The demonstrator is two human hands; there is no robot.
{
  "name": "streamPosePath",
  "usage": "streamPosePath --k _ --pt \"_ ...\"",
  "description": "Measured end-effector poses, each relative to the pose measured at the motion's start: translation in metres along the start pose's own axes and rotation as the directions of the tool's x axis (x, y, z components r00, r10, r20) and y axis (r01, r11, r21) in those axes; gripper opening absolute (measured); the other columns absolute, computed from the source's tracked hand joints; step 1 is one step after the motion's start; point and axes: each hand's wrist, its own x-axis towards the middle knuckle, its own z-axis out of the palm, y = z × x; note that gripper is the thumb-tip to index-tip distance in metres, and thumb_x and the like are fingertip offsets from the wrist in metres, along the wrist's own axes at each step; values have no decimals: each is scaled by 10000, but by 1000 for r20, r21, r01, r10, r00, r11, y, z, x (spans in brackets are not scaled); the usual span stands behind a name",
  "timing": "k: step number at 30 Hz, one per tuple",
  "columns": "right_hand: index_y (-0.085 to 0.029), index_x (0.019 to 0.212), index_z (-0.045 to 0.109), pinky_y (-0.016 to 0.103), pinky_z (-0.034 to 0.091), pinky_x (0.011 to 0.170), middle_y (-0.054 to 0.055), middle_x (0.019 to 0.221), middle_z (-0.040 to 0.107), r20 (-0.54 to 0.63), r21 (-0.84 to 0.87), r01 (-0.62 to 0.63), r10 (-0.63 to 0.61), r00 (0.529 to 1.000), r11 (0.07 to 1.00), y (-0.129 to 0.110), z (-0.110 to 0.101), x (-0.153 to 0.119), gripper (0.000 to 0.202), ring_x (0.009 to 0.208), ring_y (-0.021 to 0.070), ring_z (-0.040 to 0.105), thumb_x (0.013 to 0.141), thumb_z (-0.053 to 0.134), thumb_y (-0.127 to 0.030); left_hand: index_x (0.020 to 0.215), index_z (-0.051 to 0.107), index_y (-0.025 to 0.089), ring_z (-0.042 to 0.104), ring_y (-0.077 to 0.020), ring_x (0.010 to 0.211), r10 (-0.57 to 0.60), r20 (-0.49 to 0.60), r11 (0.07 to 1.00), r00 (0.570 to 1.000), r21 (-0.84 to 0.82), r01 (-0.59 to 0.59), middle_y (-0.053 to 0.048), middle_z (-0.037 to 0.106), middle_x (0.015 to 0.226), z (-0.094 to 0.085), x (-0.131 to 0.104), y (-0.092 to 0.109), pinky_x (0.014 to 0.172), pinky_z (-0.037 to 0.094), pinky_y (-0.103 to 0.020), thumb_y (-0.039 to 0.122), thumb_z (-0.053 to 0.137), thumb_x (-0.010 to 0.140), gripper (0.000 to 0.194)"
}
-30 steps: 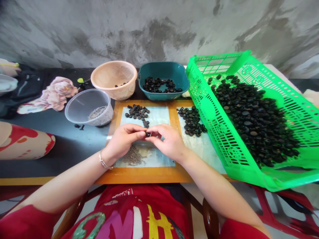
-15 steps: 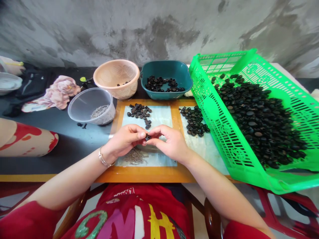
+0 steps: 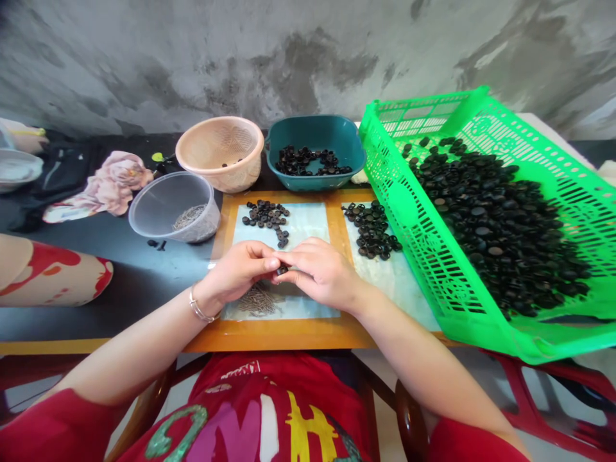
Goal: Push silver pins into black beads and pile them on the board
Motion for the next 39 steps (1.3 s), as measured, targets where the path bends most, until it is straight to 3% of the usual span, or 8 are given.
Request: streamPosePath --k 5,9,12,15,19,25,34,39 --pt "-203 1221 674 350 525 719 56 802 707 -89 -2 54 -54 995 999 -1 2 1 313 740 179 641 914 663 -267 654 714 106 629 -108 535 22 17 1000 1000 -11 -22 -46 703 583 0 1 -5 586 517 -213 429 881 594 368" --pt "-195 1135 712 338 507 668 39 739 683 -129 -20 16 -18 991 1000 -1 2 2 258 681 169 613 886 692 -261 715 730 100 651 -113 562 54 -15 999 998 8 -54 -47 716 617 5 -2 -7 621 543 -218 445 843 661 367" --pt "-170 1069 725 336 499 655 35 699 669 -158 -38 -28 22 987 999 0 0 2 207 655 167 594 873 695 -230 960 730 97 680 -133 591 84 -21 996 996 -11 -84 -43 727 669 9 -6 -6 628 563 -240 479 791 722 454" --pt "-174 1033 724 333 508 667 29 696 668 -181 -31 -72 65 981 997 0 -3 1 178 668 168 599 861 700 -210 1246 616 137 703 -148 633 158 6 987 987 0 -158 -26 737 752 12 -9 -5 643 577 -262 406 815 714 628" --pt "-182 1004 717 327 530 667 38 722 680 -175 2 -73 72 982 997 -1 -3 0 148 713 182 630 862 684 -204 1087 692 136 713 -162 774 283 -2 948 959 151 -279 -59 755 904 13 -9 -7 750 586 -275 240 867 628 502" --pt "-188 991 703 328 549 682 36 728 686 -146 18 -63 65 987 998 -3 -2 -1 119 742 184 653 878 667 -202 987 740 148 709 -183 770 317 31 906 948 285 -312 -59 765 867 11 -8 -11 719 573 -274 276 812 692 330" --pt "-171 940 700 333 549 667 62 751 686 -174 0 -28 27 984 1000 -10 -2 1 74 741 197 649 881 668 -202 944 765 154 671 -165 693 393 41 814 919 450 -368 -53 758 799 10 -12 -10 650 534 -248 321 796 727 276" --pt "-187 979 708 335 533 675 43 740 663 -175 31 -68 72 982 997 -8 -2 1 104 738 191 631 898 651 -219 958 756 151 686 -164 721 414 14 844 910 369 -390 -57 757 823 15 -13 -9 687 563 -254 350 801 726 309"
